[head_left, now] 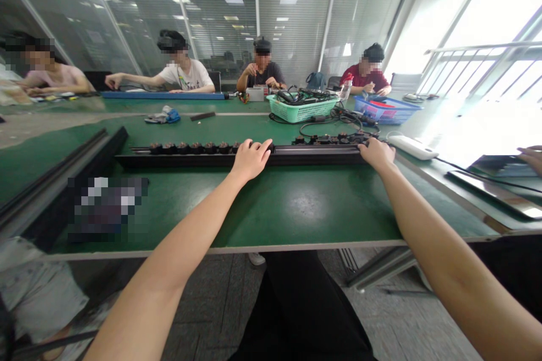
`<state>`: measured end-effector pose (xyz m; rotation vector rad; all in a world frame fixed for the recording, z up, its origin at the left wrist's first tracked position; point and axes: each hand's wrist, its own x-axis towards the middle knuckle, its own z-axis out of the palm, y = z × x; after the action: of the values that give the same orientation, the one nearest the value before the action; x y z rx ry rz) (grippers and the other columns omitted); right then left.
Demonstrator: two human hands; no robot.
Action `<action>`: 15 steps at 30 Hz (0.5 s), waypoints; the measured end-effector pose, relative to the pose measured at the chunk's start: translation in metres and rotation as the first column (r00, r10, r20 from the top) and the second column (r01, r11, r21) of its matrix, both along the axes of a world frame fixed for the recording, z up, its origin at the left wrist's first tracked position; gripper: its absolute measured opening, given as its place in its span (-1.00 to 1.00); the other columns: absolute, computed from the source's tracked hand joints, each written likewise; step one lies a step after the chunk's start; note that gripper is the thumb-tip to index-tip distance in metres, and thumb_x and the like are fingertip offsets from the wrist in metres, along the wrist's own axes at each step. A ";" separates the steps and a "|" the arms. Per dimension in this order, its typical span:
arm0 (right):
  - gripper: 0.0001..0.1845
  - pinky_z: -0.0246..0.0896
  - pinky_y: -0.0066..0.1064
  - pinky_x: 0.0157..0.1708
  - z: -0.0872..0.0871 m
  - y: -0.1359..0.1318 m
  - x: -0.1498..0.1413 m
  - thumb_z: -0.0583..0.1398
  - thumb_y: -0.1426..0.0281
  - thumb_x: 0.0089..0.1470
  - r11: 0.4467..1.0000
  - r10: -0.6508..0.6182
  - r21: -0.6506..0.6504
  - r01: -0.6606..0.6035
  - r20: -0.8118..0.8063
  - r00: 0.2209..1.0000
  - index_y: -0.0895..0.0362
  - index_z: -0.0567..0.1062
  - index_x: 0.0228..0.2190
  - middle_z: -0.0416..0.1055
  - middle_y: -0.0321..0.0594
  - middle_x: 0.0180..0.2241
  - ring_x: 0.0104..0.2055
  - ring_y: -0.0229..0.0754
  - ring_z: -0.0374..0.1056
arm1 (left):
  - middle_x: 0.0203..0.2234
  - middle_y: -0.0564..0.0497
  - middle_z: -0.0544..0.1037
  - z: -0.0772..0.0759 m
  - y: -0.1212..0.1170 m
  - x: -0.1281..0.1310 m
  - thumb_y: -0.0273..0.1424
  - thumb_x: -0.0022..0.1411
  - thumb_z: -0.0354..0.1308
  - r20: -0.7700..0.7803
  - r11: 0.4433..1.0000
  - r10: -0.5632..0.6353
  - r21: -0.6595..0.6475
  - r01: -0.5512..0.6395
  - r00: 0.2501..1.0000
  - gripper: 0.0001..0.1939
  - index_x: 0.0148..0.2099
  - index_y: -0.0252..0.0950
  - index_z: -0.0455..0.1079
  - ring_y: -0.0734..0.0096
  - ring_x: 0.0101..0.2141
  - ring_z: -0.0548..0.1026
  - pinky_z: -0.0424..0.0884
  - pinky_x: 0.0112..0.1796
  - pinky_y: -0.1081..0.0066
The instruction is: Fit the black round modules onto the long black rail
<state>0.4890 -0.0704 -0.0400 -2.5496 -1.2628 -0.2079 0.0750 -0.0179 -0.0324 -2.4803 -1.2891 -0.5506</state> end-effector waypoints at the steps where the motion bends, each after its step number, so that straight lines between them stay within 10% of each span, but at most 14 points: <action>1: -0.45 0.21 0.03 0.16 0.000 0.000 0.001 0.06 0.15 0.37 1.000 -0.001 0.002 0.001 -0.006 1.000 0.27 0.56 0.12 0.54 0.31 0.09 0.17 0.26 0.45 | 0.20 -0.16 0.60 0.000 0.000 0.000 -0.24 0.60 -0.16 0.000 1.000 -0.001 0.000 0.001 1.000 -0.45 0.50 -0.21 0.26 -0.11 0.24 0.37 0.28 0.27 0.00; 15: -0.43 0.18 0.19 0.20 -0.004 -0.007 0.000 0.11 0.07 0.35 0.995 -0.016 0.097 0.023 -0.076 0.997 0.19 0.52 0.16 0.51 0.26 0.12 0.19 0.28 0.40 | 0.20 -0.16 0.60 0.000 0.000 0.000 -0.24 0.60 -0.16 0.010 1.000 -0.003 -0.007 0.004 1.000 -0.45 0.50 -0.20 0.26 -0.11 0.25 0.36 0.28 0.27 -0.01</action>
<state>0.4890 -0.0776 -0.0437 -2.4641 -1.1718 -0.1722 0.0749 -0.0181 -0.0323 -2.4894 -1.2932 -0.5614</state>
